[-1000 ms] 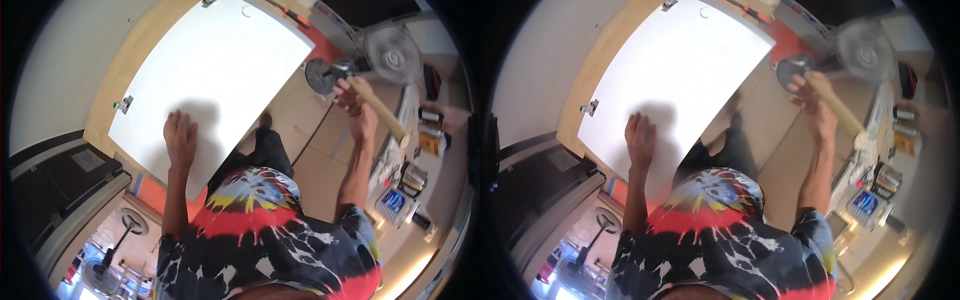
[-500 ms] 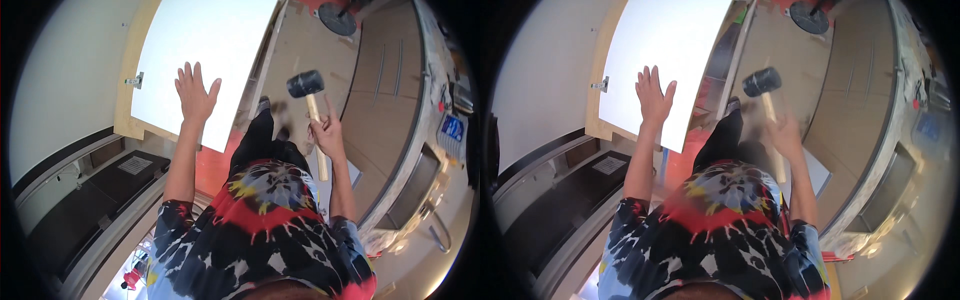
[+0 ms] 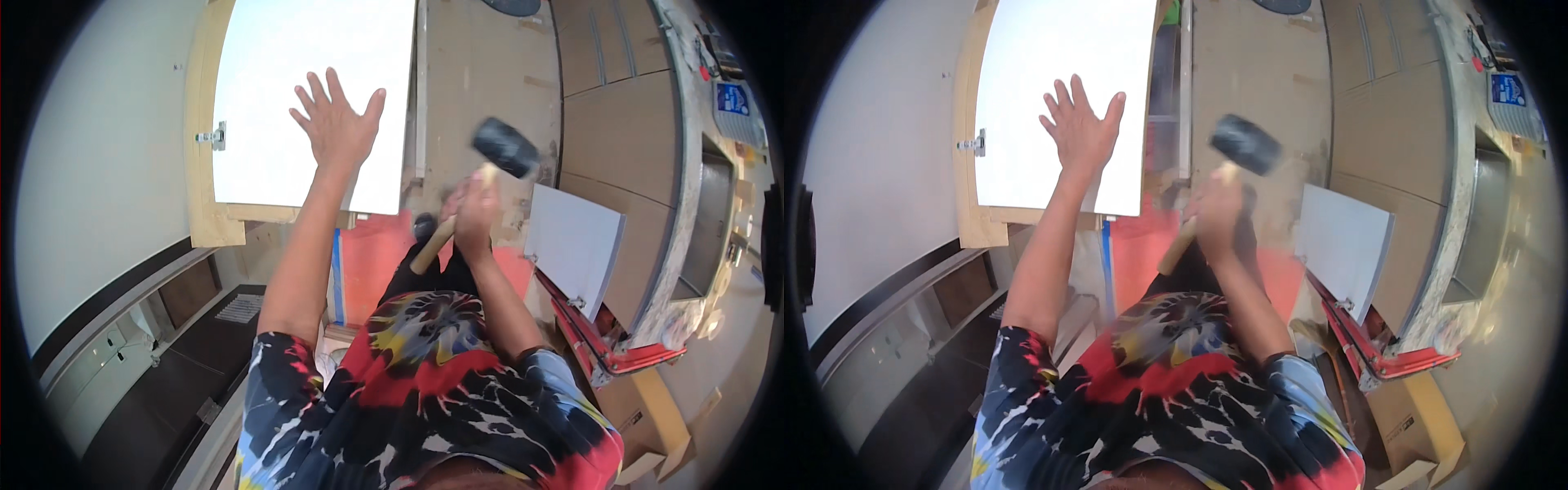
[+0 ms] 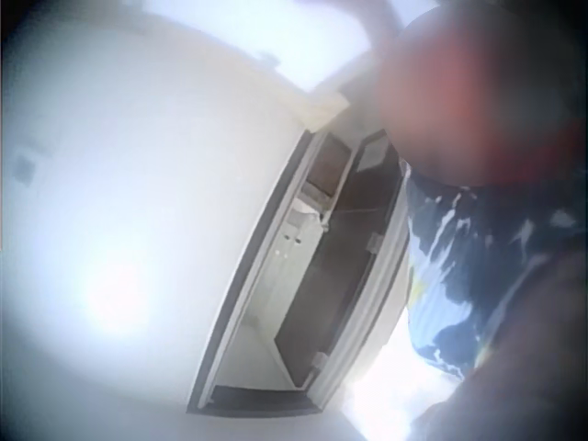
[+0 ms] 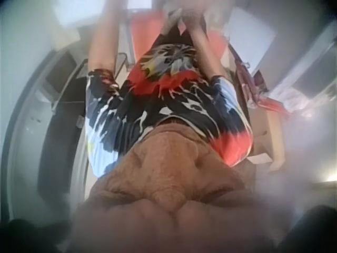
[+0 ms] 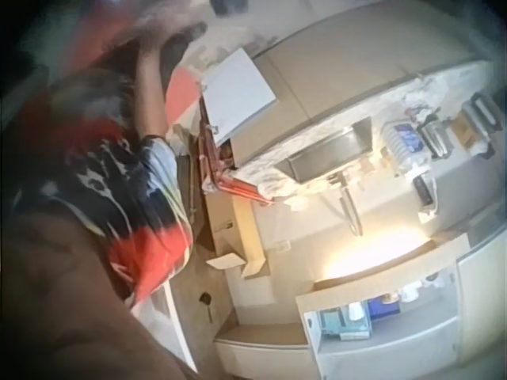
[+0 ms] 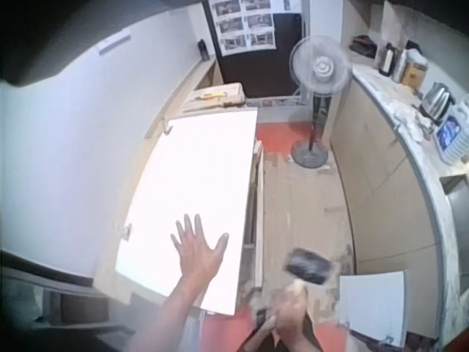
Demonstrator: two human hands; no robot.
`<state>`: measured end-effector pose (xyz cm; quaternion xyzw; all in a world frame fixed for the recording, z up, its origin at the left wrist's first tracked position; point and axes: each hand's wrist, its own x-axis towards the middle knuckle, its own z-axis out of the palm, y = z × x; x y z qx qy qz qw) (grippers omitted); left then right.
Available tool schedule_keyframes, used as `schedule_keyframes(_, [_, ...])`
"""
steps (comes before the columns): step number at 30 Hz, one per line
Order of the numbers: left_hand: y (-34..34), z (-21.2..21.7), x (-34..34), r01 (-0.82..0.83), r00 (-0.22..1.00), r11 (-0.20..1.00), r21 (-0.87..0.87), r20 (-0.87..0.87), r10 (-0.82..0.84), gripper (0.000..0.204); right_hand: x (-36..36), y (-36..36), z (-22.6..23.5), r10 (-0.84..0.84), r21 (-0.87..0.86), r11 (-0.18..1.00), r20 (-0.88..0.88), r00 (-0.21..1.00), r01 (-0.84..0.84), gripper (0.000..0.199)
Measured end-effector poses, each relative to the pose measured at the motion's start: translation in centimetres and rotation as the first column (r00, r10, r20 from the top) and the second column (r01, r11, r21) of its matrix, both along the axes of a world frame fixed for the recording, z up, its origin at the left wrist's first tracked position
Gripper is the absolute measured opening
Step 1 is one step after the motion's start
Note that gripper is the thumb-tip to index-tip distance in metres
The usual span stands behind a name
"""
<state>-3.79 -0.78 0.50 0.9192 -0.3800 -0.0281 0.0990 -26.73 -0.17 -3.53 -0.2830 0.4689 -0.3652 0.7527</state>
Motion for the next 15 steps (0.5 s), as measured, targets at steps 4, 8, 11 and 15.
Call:
schedule_keyframes(4, [0.4,0.2,0.0,0.014,1.000,0.999,-0.030,0.028,-0.013,0.103,2.2,3.3,0.1,0.300,-0.137,0.940,-0.100,0.949,-0.312,0.024])
schedule_keyframes(8, [0.8,0.2,0.0,0.002,1.000,0.999,-0.042,0.023,-0.001,0.105,2.7,4.9,-0.1,0.089,-0.093,0.991,-0.053,0.995,-0.094,0.022])
schedule_keyframes(11, [0.8,0.1,0.4,0.010,0.999,0.996,-0.084,0.042,-0.006,0.105,2.0,3.8,-0.5,0.269,-0.206,0.924,-0.248,0.931,-0.322,0.021])
schedule_keyframes(15, [0.7,-0.1,0.3,0.002,0.999,0.997,-0.079,0.051,0.002,0.105,0.4,3.3,0.8,0.194,-0.138,0.965,-0.184,0.964,-0.221,0.020])
